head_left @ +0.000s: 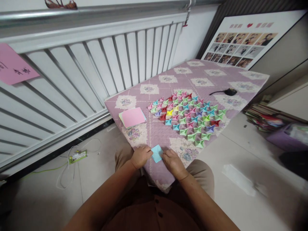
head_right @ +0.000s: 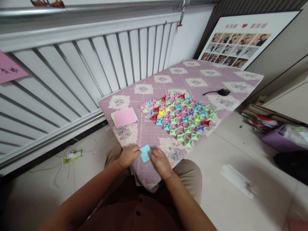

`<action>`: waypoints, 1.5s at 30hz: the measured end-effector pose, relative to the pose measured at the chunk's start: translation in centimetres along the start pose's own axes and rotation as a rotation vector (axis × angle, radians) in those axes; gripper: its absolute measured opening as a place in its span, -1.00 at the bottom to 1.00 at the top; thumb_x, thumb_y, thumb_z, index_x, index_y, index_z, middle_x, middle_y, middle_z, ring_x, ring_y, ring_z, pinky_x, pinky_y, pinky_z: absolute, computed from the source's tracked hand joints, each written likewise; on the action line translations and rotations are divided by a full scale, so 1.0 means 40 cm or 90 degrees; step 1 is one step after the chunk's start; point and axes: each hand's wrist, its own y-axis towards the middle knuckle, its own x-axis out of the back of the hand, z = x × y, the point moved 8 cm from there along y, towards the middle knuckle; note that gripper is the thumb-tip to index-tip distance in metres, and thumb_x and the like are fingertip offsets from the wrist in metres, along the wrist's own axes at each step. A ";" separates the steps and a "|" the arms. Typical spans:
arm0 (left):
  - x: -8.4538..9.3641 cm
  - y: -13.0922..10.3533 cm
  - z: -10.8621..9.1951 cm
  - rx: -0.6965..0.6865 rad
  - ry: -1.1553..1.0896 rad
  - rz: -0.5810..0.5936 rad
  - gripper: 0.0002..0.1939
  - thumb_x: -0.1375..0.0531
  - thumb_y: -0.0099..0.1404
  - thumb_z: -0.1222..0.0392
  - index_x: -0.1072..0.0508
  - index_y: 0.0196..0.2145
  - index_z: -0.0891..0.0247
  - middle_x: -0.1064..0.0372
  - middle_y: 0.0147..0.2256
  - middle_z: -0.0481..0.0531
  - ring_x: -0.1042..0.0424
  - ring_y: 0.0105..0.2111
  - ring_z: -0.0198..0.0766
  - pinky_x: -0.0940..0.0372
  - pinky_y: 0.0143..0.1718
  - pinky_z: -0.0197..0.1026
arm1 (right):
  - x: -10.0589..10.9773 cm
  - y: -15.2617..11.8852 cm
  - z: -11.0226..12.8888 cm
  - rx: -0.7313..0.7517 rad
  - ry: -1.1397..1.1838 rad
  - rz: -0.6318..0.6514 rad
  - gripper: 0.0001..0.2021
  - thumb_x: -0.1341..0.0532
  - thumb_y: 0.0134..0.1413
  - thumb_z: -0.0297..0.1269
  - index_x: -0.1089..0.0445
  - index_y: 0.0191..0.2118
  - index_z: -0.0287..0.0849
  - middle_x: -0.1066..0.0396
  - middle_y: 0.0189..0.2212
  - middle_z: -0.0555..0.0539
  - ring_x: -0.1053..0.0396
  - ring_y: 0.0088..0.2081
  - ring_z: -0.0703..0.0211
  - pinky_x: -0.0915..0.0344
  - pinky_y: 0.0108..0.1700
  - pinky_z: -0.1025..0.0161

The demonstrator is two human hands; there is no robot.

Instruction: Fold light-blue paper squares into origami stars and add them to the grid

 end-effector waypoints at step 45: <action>0.026 0.025 0.014 0.117 -0.142 -0.043 -0.78 -0.02 0.35 0.19 -0.47 -0.20 0.17 -0.33 -0.19 0.03 -0.32 -0.17 -0.22 -0.24 -0.15 -0.22 | 0.021 0.019 -0.022 -0.108 0.027 -0.045 -0.87 -0.10 0.15 -0.39 -0.40 -0.32 -0.15 -0.34 -0.41 -0.09 -0.28 -0.31 0.11 -0.23 -0.22 0.20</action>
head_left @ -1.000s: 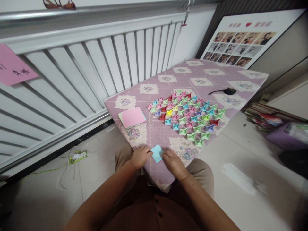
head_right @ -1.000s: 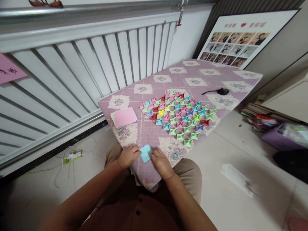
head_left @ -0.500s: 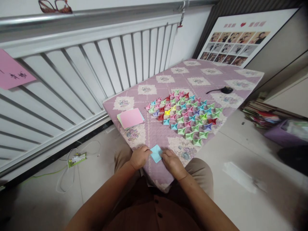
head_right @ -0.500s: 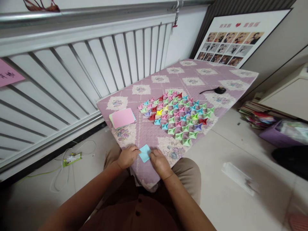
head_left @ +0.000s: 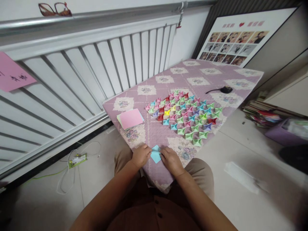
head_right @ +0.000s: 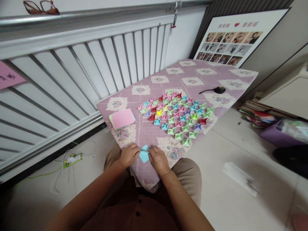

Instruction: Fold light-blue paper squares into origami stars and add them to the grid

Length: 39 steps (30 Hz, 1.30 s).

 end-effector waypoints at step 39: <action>-0.039 -0.019 -0.006 -0.120 0.164 0.028 -0.72 0.05 0.41 0.21 -0.44 -0.14 0.22 -0.33 -0.14 0.05 -0.25 -0.15 -0.19 -0.16 -0.10 -0.18 | -0.015 -0.021 0.005 0.124 -0.088 0.064 -0.74 -0.03 0.21 -0.43 -0.36 -0.45 -0.17 -0.29 -0.44 -0.06 -0.19 -0.31 0.14 -0.17 -0.17 0.23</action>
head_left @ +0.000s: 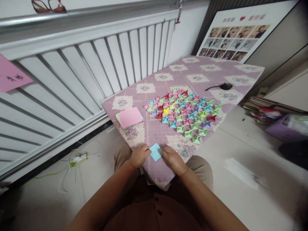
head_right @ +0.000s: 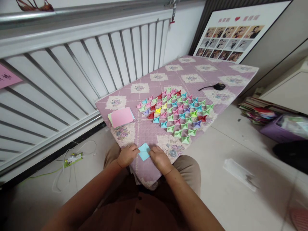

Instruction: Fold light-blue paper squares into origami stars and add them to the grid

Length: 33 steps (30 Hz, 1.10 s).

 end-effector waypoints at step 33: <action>0.027 -0.014 -0.081 -0.027 0.124 0.046 -0.59 0.04 0.40 0.25 -0.13 0.18 0.04 -0.25 -0.15 0.11 -0.27 -0.20 -0.11 -0.18 -0.21 -0.11 | 0.017 -0.006 0.005 -0.034 0.027 -0.029 -0.74 -0.02 0.23 -0.40 -0.40 -0.40 -0.18 -0.32 -0.41 -0.07 -0.21 -0.31 0.16 -0.22 -0.21 0.25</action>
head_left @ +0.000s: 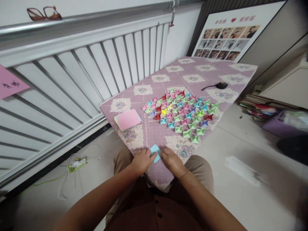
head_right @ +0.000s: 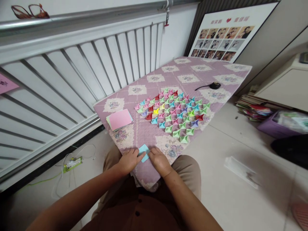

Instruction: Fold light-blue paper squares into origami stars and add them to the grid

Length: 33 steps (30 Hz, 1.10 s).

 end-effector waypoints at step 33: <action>0.007 -0.052 0.053 0.036 -0.012 -0.036 -0.62 0.01 0.40 0.21 -0.19 0.15 0.07 -0.26 -0.07 0.13 -0.23 -0.11 -0.09 -0.22 -0.16 -0.11 | -0.007 -0.023 0.078 -0.121 -0.078 0.031 -0.66 -0.15 0.16 -0.29 -0.31 0.07 -0.10 -0.40 -0.09 -0.16 -0.28 -0.09 0.00 -0.17 -0.07 0.07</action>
